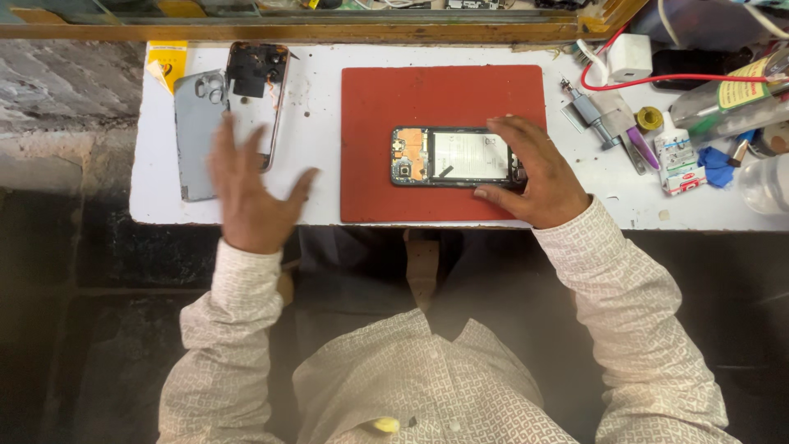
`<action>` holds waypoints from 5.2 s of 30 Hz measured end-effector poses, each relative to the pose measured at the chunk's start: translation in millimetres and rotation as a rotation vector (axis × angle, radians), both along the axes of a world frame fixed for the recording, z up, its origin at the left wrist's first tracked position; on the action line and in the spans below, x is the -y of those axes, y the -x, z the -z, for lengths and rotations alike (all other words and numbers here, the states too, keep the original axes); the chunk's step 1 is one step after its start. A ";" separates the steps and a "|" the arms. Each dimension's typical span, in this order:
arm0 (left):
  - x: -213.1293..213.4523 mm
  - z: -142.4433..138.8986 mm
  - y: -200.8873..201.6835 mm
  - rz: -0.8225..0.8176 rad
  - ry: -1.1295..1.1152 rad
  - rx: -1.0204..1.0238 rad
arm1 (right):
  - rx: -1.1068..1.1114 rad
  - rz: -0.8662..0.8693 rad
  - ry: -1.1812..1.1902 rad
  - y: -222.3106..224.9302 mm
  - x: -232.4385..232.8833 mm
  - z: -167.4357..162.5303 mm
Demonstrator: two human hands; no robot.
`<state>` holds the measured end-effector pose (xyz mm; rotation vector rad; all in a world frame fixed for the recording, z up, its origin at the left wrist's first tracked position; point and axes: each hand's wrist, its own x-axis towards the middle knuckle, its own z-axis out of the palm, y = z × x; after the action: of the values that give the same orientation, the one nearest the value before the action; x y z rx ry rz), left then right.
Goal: The person pries open a smartphone on a red mat, using a metal pry tool to lift the back assembly and disconnect internal components. They remove the battery, lift out the midframe, and place the separated housing and parts on the mat and a yellow card.
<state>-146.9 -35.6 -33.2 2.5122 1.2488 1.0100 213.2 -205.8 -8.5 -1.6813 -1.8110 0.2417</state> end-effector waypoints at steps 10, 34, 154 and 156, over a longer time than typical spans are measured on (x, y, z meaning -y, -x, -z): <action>22.8 -30.5 -96.5 0.494 0.296 -0.028 | -0.228 -0.025 -0.090 1.2 4.2 6.3; 22.9 -20.3 -99.8 0.481 0.275 -0.011 | -0.165 0.034 -0.119 3.7 7.8 -2.1; 24.7 -25.7 -94.1 0.475 0.311 0.044 | -1.093 0.283 0.338 10.4 34.6 -14.5; 24.6 -25.3 -93.9 0.476 0.310 0.045 | -0.836 0.282 0.233 17.7 35.5 -16.4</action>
<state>-53.0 -60.2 -7.9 2.3549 0.6741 0.6930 195.4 -241.3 7.9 -1.6095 -0.9434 0.9028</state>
